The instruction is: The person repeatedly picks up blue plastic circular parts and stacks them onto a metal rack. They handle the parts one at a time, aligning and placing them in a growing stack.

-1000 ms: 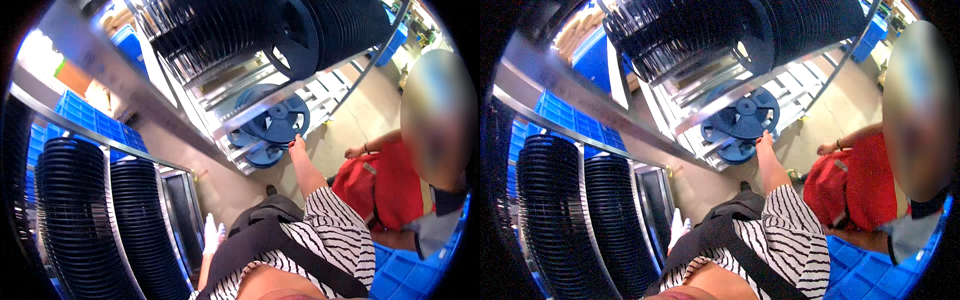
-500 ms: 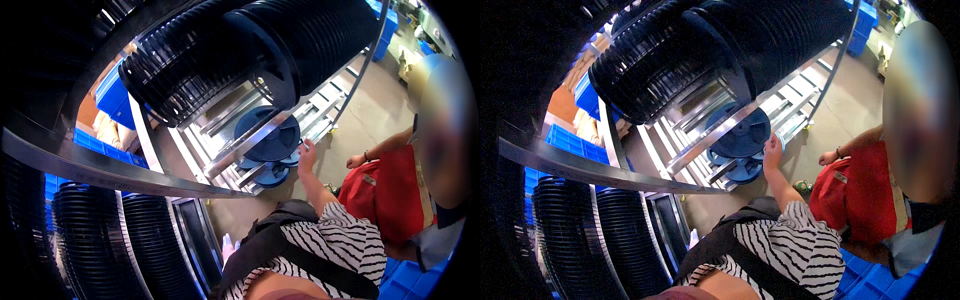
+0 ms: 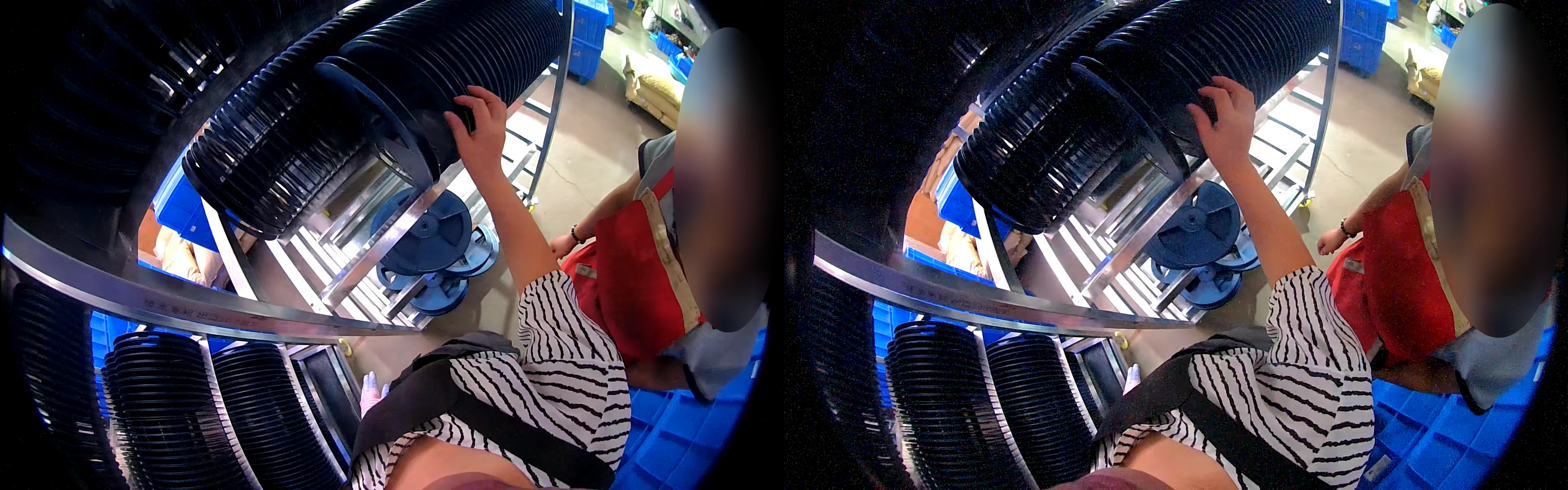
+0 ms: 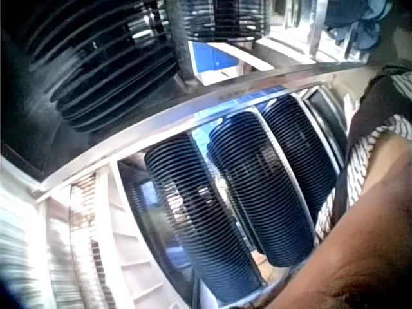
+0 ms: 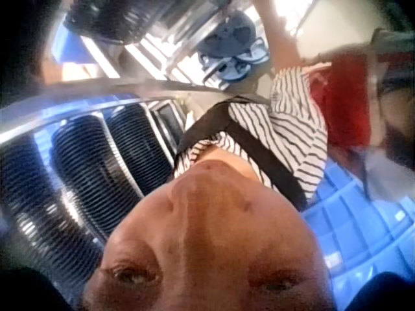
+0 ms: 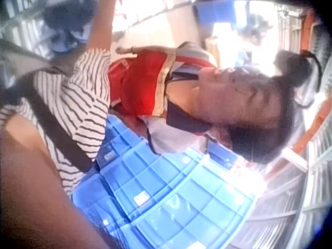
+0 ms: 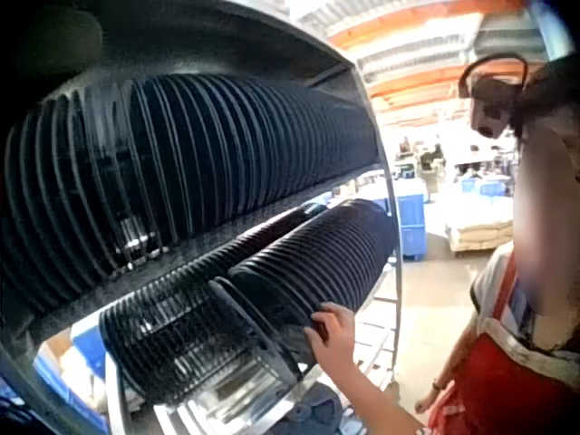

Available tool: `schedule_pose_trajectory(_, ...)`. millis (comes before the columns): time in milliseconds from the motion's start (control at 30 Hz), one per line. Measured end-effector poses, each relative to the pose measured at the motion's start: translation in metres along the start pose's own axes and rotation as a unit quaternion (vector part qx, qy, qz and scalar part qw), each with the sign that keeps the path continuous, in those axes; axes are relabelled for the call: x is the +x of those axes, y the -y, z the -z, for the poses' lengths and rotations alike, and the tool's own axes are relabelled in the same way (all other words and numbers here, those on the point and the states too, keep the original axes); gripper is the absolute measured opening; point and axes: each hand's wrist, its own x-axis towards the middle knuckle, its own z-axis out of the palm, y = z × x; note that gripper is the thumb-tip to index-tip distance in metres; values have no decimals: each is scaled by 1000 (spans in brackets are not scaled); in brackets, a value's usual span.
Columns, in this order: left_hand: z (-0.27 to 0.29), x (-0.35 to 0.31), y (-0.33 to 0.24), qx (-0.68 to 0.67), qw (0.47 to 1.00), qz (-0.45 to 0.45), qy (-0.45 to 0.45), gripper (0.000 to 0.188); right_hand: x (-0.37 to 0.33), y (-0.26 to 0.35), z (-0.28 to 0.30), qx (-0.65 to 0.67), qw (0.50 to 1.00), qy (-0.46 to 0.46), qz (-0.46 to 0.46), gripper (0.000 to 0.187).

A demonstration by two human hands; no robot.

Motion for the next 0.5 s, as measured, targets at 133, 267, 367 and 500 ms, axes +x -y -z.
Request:
schedule_pose_trajectory(133, 5, 6, 1, 21, 999, 3, 28, 65, -6, -9, -8, -18, 1000, 12, -5, 25)
schedule_pose_trajectory(267, 6, 13, 1, 42, 998, 5, 48, 65, -11, -10, -14, -2, 1000, 4, -10, 22)
schedule_pose_trajectory(367, 9, 20, 2, 57, 997, 3, 58, 65, -13, -11, -17, 4, 1000, 6, 5, 18)
schedule_pose_trajectory(500, 3, 31, 3, 73, 995, -9, 68, 65, -17, -17, -21, 10, 999, -1, 32, 18)
